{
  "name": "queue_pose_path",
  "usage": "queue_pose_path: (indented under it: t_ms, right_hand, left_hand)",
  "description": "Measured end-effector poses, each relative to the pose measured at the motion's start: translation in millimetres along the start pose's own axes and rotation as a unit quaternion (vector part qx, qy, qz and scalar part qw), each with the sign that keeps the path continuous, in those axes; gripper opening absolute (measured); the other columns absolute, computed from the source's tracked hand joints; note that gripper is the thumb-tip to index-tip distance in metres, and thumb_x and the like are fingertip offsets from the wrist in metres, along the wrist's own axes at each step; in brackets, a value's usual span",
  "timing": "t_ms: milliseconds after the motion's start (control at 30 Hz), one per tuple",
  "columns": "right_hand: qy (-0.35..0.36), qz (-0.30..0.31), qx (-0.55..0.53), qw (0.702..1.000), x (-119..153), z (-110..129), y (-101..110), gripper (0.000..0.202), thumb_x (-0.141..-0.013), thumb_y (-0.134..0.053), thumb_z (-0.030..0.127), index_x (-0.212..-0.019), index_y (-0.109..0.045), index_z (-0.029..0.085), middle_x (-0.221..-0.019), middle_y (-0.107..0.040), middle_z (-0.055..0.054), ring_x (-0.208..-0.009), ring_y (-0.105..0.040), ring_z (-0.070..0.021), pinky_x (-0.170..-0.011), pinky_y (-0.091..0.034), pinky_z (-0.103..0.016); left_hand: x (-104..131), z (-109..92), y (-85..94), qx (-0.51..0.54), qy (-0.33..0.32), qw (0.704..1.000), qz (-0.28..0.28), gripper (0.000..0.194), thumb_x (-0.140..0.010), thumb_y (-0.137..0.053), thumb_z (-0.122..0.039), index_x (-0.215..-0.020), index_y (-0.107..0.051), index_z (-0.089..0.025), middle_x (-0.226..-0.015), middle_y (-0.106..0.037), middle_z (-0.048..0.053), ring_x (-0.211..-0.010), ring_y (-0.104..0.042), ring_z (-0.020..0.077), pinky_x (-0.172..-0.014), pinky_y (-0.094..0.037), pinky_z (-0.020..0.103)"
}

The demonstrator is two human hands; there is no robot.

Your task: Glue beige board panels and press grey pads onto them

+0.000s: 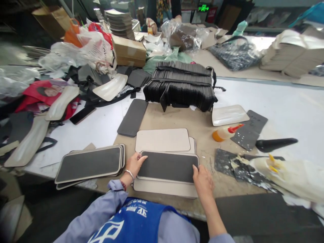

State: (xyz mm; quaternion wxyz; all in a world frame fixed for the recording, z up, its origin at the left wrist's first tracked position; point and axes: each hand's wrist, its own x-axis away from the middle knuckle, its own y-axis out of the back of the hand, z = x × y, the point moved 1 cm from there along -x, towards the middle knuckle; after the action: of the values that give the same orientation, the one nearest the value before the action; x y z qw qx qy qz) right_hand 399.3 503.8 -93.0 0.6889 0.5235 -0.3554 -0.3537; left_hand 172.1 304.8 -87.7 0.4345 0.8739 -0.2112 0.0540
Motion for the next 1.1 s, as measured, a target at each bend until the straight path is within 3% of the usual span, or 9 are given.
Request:
queue_pose_path:
  t_ms: [300,500,667,933,1100]
  right_hand:
    - [-0.016,-0.016,-0.01,1.0,3.0,4.3,-2.0,0.025,-0.085,-0.045,0.039,-0.071,-0.054,0.02,-0.077,-0.061,-0.01,-0.073,-0.056,-0.0236,-0.061,-0.037,-0.033]
    - [-0.08,-0.044,-0.068,0.994,3.5,3.3,-0.8,0.024,-0.078,-0.055,0.043,-0.08,-0.053,0.018,-0.082,-0.059,-0.01,-0.078,-0.055,-0.0242,-0.065,-0.037,-0.033]
    - [-0.08,-0.069,-0.097,0.99,5.4,1.3,-4.0,0.03,-0.077,-0.055,0.044,-0.091,-0.054,0.018,-0.093,-0.057,-0.011,-0.089,-0.052,-0.025,-0.07,-0.038,-0.033]
    - [-0.054,-0.118,-0.124,0.984,6.3,4.7,-5.0,0.034,-0.079,-0.047,0.05,-0.085,-0.052,0.017,-0.087,-0.057,-0.013,-0.087,-0.05,-0.0257,-0.075,-0.037,-0.037]
    - [-0.108,-0.061,-0.198,0.972,-0.7,-2.1,-1.1,0.043,-0.07,-0.052,0.056,-0.089,-0.05,0.017,-0.076,-0.059,-0.009,-0.069,-0.053,-0.0227,-0.063,-0.039,-0.034]
  left_hand:
    - [2.5,1.2,1.5,-0.064,-0.017,0.998,0.016,0.024,-0.071,-0.06,-0.036,-0.06,-0.045,-0.021,-0.055,-0.049,-0.003,-0.058,-0.051,0.0154,-0.06,-0.035,0.026]
    - [5.7,6.3,5.3,-0.083,-0.016,0.996,-0.023,0.031,-0.07,-0.062,-0.043,-0.085,-0.05,-0.019,-0.072,-0.058,0.003,-0.072,-0.059,0.0219,-0.067,-0.042,0.032]
    - [5.7,19.3,3.3,-0.031,-0.053,0.998,-0.029,0.021,-0.071,-0.057,-0.037,-0.079,-0.057,-0.017,-0.071,-0.059,0.004,-0.08,-0.057,0.0228,-0.077,-0.044,0.035]
    - [10.0,23.1,1.5,0.189,0.002,0.982,-0.015,0.016,-0.068,-0.056,-0.027,-0.08,-0.058,-0.016,-0.077,-0.061,0.003,-0.073,-0.058,0.0159,-0.077,-0.046,0.031]
    - [9.2,21.5,6.3,0.242,0.057,0.968,0.024,0.013,-0.067,-0.058,-0.025,-0.075,-0.06,-0.015,-0.071,-0.065,0.003,-0.069,-0.061,0.015,-0.068,-0.049,0.028]
